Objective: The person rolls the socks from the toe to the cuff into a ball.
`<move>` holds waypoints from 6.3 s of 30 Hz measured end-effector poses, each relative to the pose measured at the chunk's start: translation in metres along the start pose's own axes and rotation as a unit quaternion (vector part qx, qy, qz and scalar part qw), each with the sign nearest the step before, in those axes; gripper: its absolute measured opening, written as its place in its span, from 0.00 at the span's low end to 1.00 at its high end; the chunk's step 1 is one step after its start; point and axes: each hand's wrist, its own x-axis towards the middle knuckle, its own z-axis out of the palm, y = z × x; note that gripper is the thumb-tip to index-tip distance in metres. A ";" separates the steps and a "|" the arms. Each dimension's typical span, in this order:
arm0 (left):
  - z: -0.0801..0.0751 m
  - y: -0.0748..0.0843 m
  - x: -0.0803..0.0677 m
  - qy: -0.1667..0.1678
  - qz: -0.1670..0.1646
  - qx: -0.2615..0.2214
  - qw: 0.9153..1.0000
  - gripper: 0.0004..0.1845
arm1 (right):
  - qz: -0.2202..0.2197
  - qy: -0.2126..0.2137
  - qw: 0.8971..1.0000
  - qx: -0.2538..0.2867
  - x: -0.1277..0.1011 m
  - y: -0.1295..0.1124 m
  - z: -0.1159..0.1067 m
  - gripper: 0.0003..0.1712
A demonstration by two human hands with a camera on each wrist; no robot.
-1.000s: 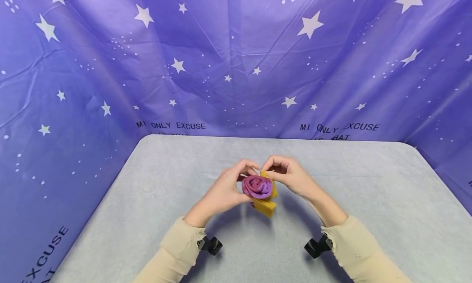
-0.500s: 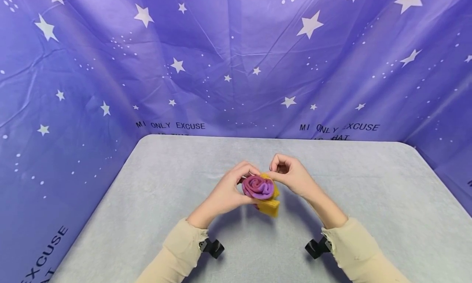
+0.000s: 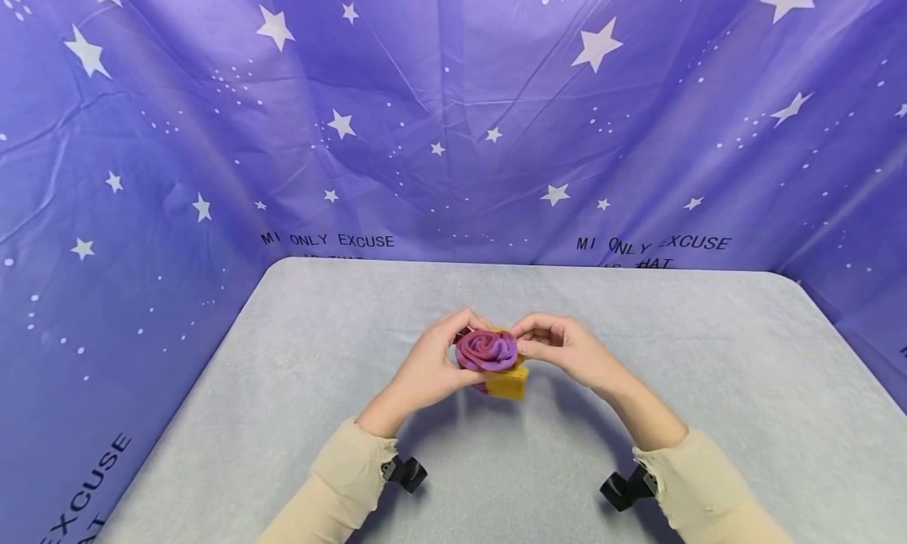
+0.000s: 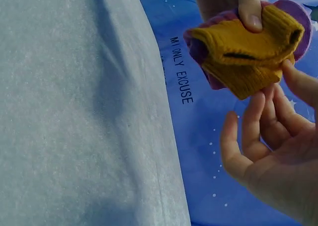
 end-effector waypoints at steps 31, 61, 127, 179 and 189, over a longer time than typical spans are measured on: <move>0.012 -0.010 0.009 0.097 -0.130 0.061 0.985 0.15 | -0.190 0.163 0.931 -0.264 -0.004 -0.016 0.046 0.01; 0.012 -0.003 0.000 0.046 -0.157 -0.138 0.977 0.34 | -0.164 0.318 0.898 -0.258 0.004 -0.006 0.043 0.08; 0.030 -0.010 0.016 0.177 -0.189 -0.264 0.929 0.22 | -0.187 0.262 0.915 -0.242 -0.012 -0.002 0.068 0.11; 0.003 -0.017 0.016 0.192 -0.199 -0.362 0.890 0.19 | -0.335 0.135 0.908 -0.214 -0.001 0.009 0.030 0.12; 0.019 -0.011 0.026 0.260 -0.221 -0.452 0.824 0.19 | -0.313 0.253 0.826 -0.396 0.003 0.014 0.053 0.06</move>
